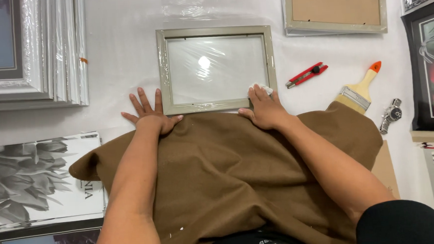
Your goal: Cleaning a picture frame with a brush and assembling it with a picture and backing.
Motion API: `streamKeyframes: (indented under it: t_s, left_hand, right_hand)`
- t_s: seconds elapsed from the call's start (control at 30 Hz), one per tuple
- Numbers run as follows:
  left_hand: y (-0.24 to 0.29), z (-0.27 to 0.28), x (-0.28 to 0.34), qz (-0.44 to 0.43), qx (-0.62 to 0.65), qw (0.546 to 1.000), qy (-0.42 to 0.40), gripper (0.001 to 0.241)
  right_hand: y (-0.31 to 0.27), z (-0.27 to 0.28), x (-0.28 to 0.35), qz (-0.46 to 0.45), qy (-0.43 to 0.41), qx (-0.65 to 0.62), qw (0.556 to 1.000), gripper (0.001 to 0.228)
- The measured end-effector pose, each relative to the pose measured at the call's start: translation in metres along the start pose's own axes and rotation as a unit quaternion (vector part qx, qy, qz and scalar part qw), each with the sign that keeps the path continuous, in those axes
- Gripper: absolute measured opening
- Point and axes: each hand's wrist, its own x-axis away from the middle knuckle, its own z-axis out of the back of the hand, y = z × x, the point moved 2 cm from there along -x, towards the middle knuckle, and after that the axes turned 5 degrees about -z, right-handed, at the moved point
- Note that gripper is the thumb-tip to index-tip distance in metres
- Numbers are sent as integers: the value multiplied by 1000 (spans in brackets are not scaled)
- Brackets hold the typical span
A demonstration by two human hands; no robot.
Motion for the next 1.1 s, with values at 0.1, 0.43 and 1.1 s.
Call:
streamKeyframes:
  t_s: [0.1, 0.43, 1.1]
  left_hand:
    - [1, 1, 2, -1, 0, 1000, 0, 103]
    - [2, 5, -5, 9, 7, 999, -39, 106]
    - [1, 4, -2, 2, 8, 1000, -23, 107]
  right_hand:
    - [4, -4, -8, -2, -7, 5, 1000, 92]
    - [-3, 65, -132, -11, 77, -46, 996, 96]
    - [-37, 39, -80, 37, 23, -19, 999, 94]
